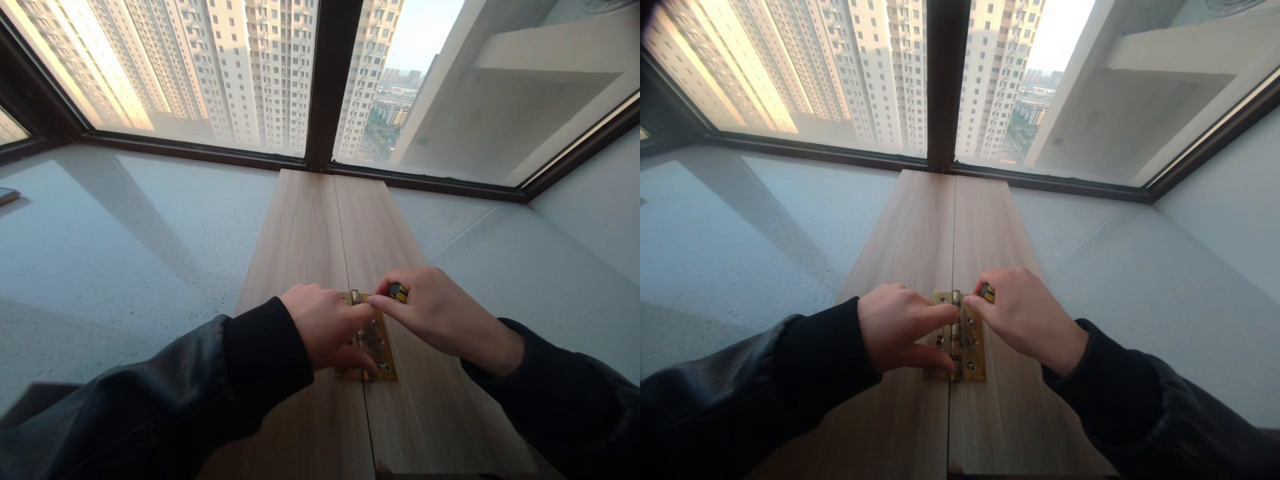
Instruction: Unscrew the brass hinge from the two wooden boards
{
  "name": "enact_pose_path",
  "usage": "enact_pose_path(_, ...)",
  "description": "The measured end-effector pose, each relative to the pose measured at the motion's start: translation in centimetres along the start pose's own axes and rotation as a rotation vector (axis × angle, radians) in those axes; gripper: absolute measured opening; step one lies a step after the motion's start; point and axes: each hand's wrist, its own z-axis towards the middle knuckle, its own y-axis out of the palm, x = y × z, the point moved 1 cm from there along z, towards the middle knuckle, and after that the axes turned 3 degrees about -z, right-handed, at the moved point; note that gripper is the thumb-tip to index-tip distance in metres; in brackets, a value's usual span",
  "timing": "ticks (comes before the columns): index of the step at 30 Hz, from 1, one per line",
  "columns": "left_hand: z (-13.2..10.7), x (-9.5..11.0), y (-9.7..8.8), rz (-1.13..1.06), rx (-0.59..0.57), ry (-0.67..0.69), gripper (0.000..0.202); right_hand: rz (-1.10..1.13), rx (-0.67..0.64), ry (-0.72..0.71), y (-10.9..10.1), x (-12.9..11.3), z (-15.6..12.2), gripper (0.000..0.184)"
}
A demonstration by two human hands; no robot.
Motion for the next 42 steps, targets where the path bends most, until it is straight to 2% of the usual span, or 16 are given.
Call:
enact_pose_path(4, -0.3, -0.4, 0.0, -0.024, -0.075, 0.111, 0.015, -0.097, -0.011, -0.025, 0.5, -0.5, -0.3, 0.018)
enact_pose_path(7, 0.0, -0.1, 0.1, -0.007, -0.084, 0.123, 0.006, -0.147, -0.023, -0.105, 0.7, -0.8, -0.5, 0.022)
enact_pose_path(13, 0.6, 0.6, 0.3, 0.061, -0.081, -0.053, 0.019, -0.150, 0.020, -0.174, -0.3, -0.3, -1.5, 0.011)
enact_pose_path(18, 0.7, 0.4, 1.7, 0.005, -0.074, -0.102, 0.031, 0.030, -0.103, -0.163, -0.6, 0.3, -3.7, 0.008)
enact_pose_path(21, 1.0, 0.2, 2.3, -0.077, 0.062, -0.075, 0.040, 0.094, -0.155, -0.162, -0.1, 0.3, -4.5, 0.013)
enact_pose_path(26, 0.4, -0.4, 0.9, -0.294, 0.472, 0.056, 0.031, 0.220, -0.148, -0.228, 0.1, -0.1, -5.0, 0.014)
enact_pose_path(28, -0.4, -0.6, 0.5, -0.356, 0.532, 0.082, 0.028, 0.231, -0.156, -0.233, 0.0, -0.3, -5.2, 0.011)
enact_pose_path(31, -1.5, -0.5, 0.6, -0.451, 0.429, 0.055, 0.026, 0.228, -0.185, -0.213, 0.2, -0.7, -5.4, 0.011)
enact_pose_path(34, -2.1, 0.2, 1.2, -0.505, 0.200, -0.037, 0.007, 0.197, -0.203, -0.169, 0.6, -1.4, -5.3, 0.012)
enact_pose_path(38, -2.2, 1.3, 1.1, -0.103, -0.049, -0.075, 0.018, 0.023, -0.217, -0.099, 1.1, -2.3, -5.2, 0.013)
enact_pose_path(40, -2.0, 1.8, 0.9, 0.071, -0.109, -0.057, 0.010, -0.055, -0.223, -0.102, 1.3, -2.7, -5.2, 0.012)
enact_pose_path(42, -1.7, 2.2, 0.7, 0.145, -0.135, -0.041, 0.008, -0.106, -0.208, -0.130, 1.4, -3.0, -5.2, 0.013)
